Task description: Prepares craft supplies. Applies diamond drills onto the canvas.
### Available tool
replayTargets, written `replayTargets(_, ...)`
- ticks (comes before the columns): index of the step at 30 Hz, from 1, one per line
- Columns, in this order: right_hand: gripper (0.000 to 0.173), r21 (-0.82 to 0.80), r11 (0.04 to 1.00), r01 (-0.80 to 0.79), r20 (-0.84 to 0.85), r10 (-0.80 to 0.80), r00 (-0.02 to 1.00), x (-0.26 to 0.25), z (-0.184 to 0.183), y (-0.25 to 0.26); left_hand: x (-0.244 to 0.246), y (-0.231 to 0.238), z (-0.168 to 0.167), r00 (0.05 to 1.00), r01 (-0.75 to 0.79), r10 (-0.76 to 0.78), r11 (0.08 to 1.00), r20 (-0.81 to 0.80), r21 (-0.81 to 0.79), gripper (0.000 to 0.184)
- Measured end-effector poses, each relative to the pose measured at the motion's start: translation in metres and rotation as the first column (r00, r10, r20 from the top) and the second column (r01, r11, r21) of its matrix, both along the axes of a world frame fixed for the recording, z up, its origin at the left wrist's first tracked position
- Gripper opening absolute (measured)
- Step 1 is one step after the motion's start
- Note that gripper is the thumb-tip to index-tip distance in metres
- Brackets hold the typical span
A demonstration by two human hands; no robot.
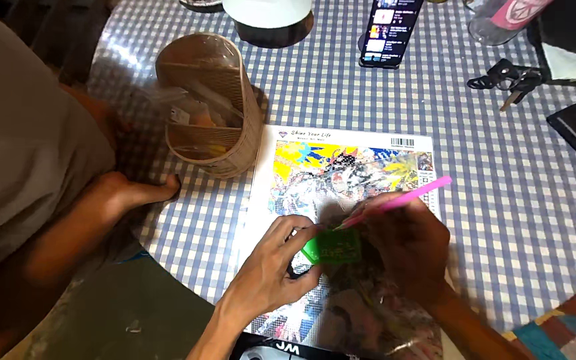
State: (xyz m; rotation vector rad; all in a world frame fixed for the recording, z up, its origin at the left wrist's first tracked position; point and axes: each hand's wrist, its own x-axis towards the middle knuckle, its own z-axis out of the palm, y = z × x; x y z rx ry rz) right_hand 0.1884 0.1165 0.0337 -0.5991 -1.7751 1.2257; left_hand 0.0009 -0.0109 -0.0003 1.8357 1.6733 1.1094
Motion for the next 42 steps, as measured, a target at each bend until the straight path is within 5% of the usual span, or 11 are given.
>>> replayTargets(9,0.008,-0.117,0.993,-0.015,0.085,0.025,0.996,-0.002,0.027,0.002,-0.001,-0.001,0.004,0.999,0.012,-0.009,0.998,0.044,-0.055,0.049)
replayTargets(16,0.007,0.014,1.000,-0.012,0.025,0.011,1.000,-0.053,0.010,0.019,-0.001,-0.001,0.003,0.999,0.030,-0.030,1.000,0.039,-0.005,0.048)
replayTargets(22,0.010,0.079,0.992,-0.103,0.145,0.091,0.985,-0.106,-0.014,0.035,0.001,-0.001,0.002,1.000,0.008,-0.009,1.000,0.016,0.004,0.046)
replayTargets(42,0.013,0.294,0.952,-0.083,0.255,0.005,0.967,-0.111,-0.024,0.037,0.000,0.000,0.002,0.999,0.025,-0.025,1.000,-0.028,0.003,0.045)
